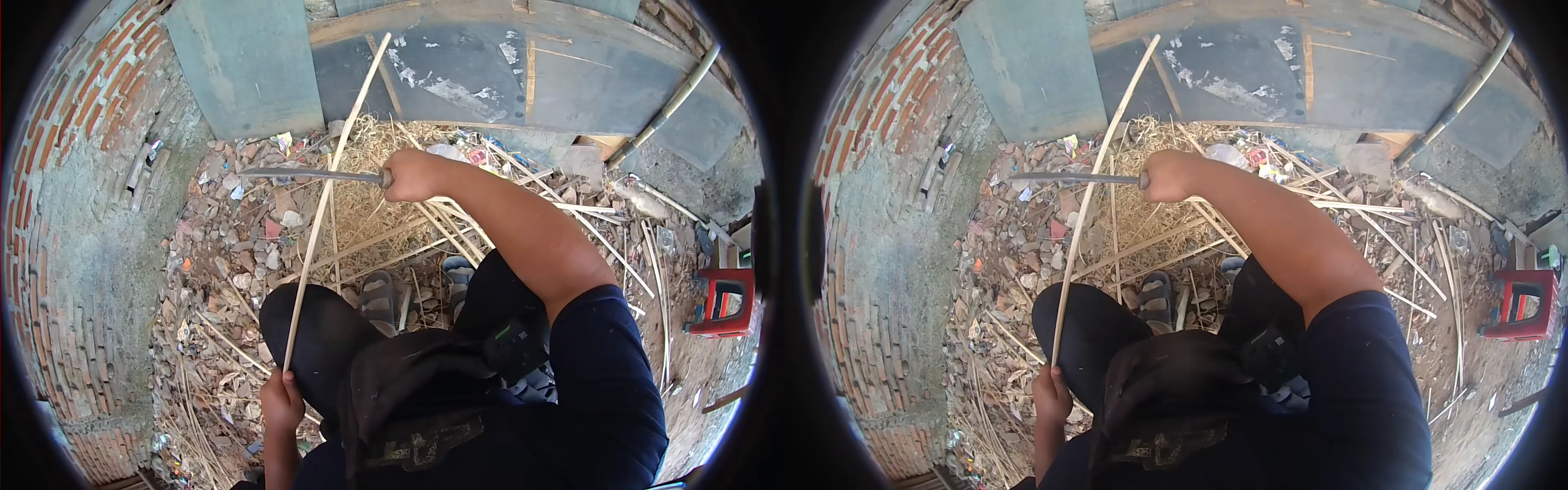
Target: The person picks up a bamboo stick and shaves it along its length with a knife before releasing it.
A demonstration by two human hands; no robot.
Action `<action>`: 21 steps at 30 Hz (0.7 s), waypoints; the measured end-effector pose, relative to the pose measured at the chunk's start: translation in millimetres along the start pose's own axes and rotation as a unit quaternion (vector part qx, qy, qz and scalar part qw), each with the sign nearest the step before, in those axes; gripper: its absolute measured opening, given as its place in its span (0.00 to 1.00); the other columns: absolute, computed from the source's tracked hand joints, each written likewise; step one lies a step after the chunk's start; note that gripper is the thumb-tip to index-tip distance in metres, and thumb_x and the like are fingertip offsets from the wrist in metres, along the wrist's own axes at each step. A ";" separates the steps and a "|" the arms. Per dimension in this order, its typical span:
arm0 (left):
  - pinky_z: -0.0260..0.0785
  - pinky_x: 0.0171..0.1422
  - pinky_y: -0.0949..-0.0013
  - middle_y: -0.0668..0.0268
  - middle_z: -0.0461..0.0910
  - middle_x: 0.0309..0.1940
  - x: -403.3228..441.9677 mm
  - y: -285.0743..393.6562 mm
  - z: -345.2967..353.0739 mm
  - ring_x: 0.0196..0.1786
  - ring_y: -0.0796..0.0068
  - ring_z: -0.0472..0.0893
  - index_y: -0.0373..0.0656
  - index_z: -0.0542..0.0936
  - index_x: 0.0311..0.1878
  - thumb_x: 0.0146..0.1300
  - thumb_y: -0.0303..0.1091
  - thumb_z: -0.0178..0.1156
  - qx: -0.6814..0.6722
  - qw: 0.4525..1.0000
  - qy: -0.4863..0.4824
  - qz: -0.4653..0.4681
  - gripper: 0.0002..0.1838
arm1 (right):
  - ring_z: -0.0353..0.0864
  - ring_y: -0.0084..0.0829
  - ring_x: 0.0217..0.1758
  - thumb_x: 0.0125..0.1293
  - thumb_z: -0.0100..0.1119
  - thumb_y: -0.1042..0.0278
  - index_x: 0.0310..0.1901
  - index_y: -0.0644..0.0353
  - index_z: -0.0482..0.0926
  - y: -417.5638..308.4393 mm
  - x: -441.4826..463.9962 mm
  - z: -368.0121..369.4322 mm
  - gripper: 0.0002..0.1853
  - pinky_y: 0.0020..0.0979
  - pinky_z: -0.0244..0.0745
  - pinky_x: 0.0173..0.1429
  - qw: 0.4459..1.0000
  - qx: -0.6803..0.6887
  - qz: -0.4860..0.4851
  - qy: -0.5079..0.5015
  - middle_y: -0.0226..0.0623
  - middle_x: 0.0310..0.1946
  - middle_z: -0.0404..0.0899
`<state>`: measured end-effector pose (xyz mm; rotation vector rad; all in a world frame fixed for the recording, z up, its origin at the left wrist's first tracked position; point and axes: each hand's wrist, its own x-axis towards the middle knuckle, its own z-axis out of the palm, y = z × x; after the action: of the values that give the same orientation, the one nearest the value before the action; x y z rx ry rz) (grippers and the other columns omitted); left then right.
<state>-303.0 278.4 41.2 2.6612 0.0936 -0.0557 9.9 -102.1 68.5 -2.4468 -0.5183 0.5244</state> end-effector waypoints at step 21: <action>0.61 0.27 0.49 0.47 0.71 0.17 -1.9 -0.1 5.7 0.23 0.38 0.75 0.37 0.70 0.30 0.81 0.49 0.44 0.044 0.999 0.017 0.022 0.26 | 0.85 0.42 0.37 0.62 0.58 0.60 0.44 0.57 0.89 16.3 0.2 -3.6 0.15 0.45 0.78 0.45 0.998 -0.048 -0.011 -0.032 0.44 0.34 0.85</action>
<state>-305.0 275.8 36.2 2.7524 0.0454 0.0001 15.7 -116.0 61.2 -2.5187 -0.6101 0.5836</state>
